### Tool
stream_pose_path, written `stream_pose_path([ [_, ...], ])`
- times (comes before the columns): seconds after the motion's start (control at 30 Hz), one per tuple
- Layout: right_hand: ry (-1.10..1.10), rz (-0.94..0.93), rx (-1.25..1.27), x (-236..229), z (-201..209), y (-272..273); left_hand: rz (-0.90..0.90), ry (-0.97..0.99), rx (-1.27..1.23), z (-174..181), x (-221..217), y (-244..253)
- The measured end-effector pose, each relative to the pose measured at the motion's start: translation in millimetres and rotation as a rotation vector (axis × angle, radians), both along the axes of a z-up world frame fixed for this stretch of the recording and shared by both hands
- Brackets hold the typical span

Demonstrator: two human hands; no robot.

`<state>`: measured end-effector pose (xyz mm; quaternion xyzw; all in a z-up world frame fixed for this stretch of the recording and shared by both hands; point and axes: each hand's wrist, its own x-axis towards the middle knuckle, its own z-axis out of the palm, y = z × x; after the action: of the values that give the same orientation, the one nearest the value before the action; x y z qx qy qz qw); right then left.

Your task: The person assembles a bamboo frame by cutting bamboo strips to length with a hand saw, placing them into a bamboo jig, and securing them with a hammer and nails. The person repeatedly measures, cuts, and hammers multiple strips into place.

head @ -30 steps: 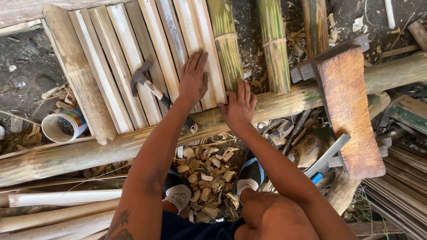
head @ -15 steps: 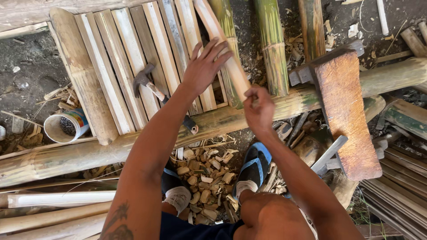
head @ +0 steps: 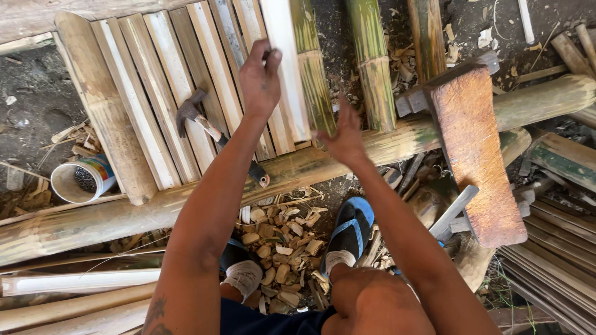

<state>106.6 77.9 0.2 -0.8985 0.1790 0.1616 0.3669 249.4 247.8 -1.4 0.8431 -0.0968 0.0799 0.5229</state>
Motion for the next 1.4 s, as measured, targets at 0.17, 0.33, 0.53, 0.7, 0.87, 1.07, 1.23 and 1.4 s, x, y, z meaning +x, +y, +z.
stream_pose_path([
  [0.17, 0.030, 0.073, -0.120, -11, -47, 15, 0.082, 0.146, 0.061, -40, -4, 13],
  [0.33, 0.063, 0.065, -0.192, -7, -54, 15, -0.066, 0.338, 0.368, -31, 7, 17],
  [0.53, 0.073, 0.031, -0.193, -8, -53, 20, -0.276, 0.125, 0.887, -20, -21, 13],
  [0.7, -0.006, 0.065, -0.207, -10, -52, 19, -0.438, 0.220, 0.909, -34, -29, 23],
  [0.87, -0.116, 0.092, -0.252, -16, -50, 23, -0.161, 0.167, 0.725, -43, -33, 7],
  [1.07, -0.099, 0.078, -0.259, -19, -53, 24, 0.362, 0.420, 0.424, -55, -38, -59],
  [1.23, -0.028, 0.079, -0.248, -13, -49, 23, 0.397, 0.633, 0.368, -65, -22, -70],
  [1.4, -0.028, 0.072, -0.196, -15, -44, 19, 0.435, 0.421, 0.184, -78, -27, -59],
])
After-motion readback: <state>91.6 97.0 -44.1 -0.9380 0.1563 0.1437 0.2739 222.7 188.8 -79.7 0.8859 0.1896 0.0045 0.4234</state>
